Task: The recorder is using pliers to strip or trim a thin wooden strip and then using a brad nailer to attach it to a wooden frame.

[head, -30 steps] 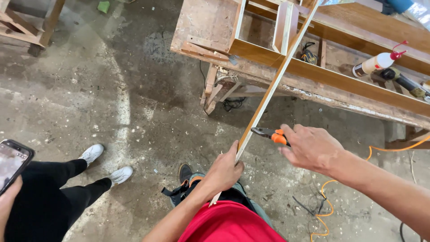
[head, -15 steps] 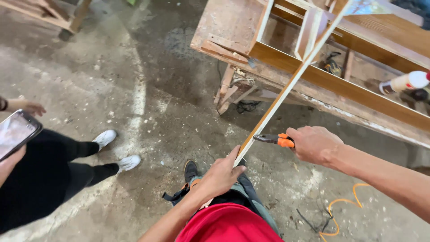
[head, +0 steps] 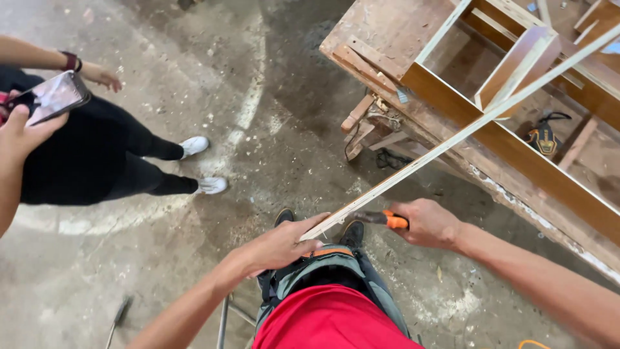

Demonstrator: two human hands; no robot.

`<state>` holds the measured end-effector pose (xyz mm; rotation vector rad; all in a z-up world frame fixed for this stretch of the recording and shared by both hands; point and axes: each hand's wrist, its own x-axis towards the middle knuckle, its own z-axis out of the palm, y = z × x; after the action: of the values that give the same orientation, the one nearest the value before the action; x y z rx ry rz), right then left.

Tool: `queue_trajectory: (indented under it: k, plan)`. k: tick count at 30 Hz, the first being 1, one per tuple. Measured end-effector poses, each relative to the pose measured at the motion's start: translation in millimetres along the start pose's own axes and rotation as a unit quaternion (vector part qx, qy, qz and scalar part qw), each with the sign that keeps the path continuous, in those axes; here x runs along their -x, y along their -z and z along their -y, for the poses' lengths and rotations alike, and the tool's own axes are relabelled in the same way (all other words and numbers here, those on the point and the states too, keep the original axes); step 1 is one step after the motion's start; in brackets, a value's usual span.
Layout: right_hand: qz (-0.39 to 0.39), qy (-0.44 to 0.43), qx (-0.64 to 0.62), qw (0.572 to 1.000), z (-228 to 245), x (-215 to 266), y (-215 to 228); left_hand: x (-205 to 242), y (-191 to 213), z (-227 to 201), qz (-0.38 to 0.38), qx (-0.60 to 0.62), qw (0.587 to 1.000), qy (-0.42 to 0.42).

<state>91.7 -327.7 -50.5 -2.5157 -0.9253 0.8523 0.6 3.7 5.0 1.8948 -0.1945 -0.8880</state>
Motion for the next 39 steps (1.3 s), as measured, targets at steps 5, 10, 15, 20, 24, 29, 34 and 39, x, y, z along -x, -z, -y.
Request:
queue_trajectory:
  k: [5, 10, 15, 20, 24, 29, 34, 39]
  plan:
    - [-0.038, 0.009, -0.058, 0.998, -4, 16, -15, 2, 0, -17, 0.0, 0.01, 1.0, 0.023]
    - [-0.13, -0.058, -0.088, 0.986, 21, 49, -5, 4, -5, -19, 0.004, -0.002, 1.0, 0.005]
    - [-0.155, -0.086, -0.002, 0.984, 54, 72, 4, 9, -6, -16, -0.031, -0.045, 0.998, -0.016]
    - [-0.119, -0.135, 0.102, 0.978, 94, 70, 15, 8, -7, 1, -0.042, -0.079, 0.994, -0.057]
    - [-0.1, -0.163, 0.178, 0.965, 109, 62, 28, 8, -6, 1, -0.032, -0.089, 0.993, -0.066]
    - [-0.064, -0.202, 0.224, 0.951, 136, 64, 37, 6, -13, 15, -0.043, -0.082, 0.991, -0.102]
    - [-0.073, -0.207, 0.251, 0.943, 145, 67, 32, 3, -23, 26, -0.037, -0.085, 0.989, -0.112]
    - [-0.045, -0.262, 0.176, 0.948, 151, 64, 33, 4, -20, 15, -0.041, -0.099, 0.989, -0.099]
